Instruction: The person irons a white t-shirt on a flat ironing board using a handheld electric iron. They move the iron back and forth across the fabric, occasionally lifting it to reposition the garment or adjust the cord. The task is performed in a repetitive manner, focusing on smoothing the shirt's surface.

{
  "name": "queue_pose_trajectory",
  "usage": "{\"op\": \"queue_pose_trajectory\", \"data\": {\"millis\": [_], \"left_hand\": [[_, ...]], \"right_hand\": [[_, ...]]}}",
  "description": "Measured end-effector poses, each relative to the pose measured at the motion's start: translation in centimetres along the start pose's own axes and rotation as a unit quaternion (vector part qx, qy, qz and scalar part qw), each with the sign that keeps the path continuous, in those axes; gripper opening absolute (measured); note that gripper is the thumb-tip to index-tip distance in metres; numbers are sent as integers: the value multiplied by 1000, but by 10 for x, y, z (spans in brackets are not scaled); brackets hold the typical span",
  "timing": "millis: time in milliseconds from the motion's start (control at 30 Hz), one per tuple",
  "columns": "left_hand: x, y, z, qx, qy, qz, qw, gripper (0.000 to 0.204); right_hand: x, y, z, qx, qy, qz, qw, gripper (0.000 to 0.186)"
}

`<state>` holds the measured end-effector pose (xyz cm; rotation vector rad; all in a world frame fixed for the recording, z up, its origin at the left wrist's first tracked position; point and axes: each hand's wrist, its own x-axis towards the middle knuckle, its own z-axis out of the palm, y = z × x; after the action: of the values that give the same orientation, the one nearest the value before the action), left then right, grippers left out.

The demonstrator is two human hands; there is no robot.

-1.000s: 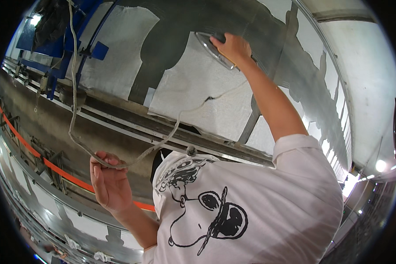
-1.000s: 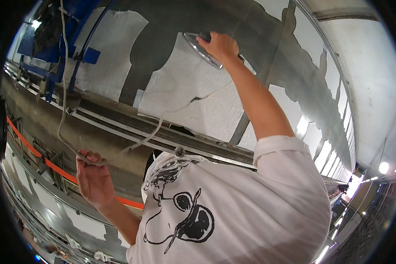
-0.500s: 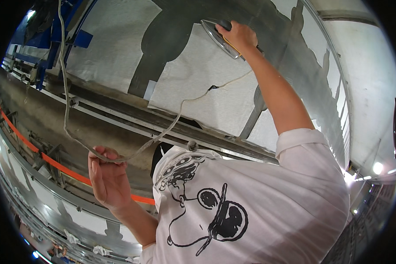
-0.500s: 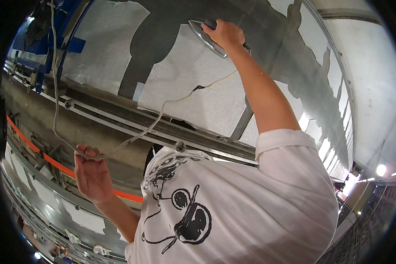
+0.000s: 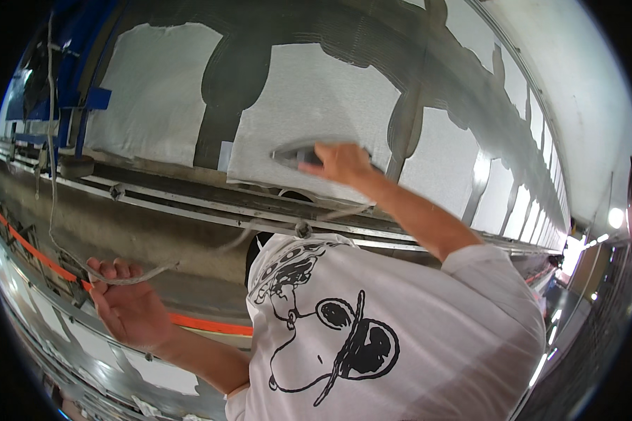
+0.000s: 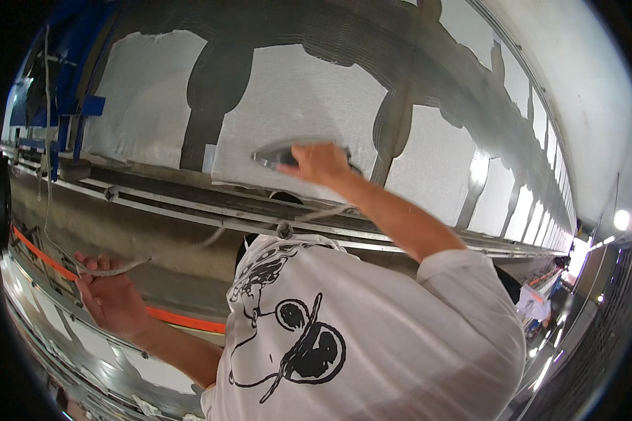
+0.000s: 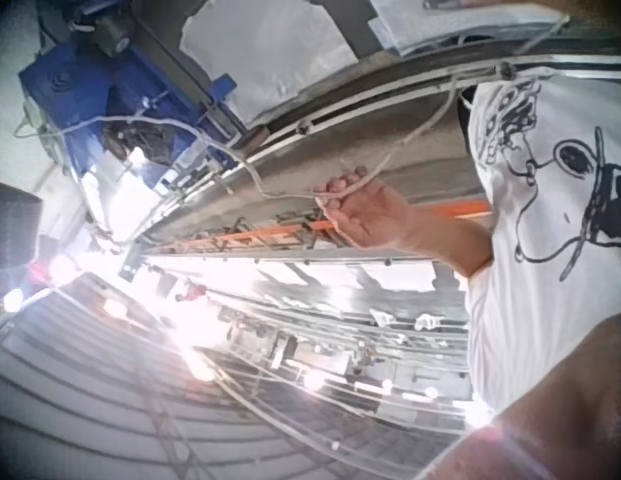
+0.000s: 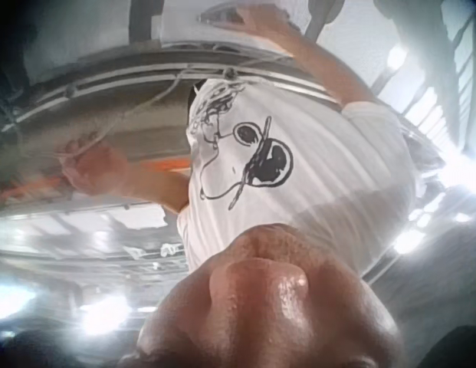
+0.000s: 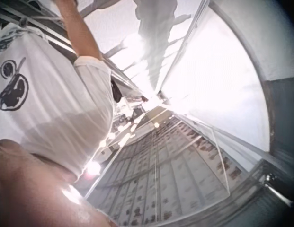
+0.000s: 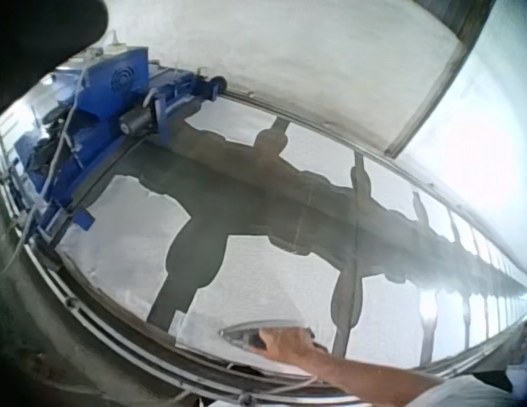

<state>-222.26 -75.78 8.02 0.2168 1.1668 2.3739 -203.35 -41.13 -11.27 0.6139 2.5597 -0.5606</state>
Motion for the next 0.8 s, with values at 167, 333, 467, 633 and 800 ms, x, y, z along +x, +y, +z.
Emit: {"op": "queue_pose_trajectory", "data": {"millis": [167, 333, 467, 633, 800], "left_hand": [[12, 11, -18, -42, -39, -28, 998, 46], [39, -10, 1, 8, -27, -99, 995, 50], [57, -12, 2, 5, -35, -142, 989, 52], [59, 7, -10, -32, -28, -137, 990, 53], [70, 37, -59, -107, -57, -125, 985, 54]], "right_hand": [[-48, 2, 34, 10, 20, -53, 998, 65], [4, 61, -64, 89, 20, 155, 984, 67], [55, 133, -82, 42, 125, 165, 977, 71], [13, 68, -33, 43, 60, 232, 970, 73], [-60, -11, 40, -18, 51, 80, 995, 62]]}}
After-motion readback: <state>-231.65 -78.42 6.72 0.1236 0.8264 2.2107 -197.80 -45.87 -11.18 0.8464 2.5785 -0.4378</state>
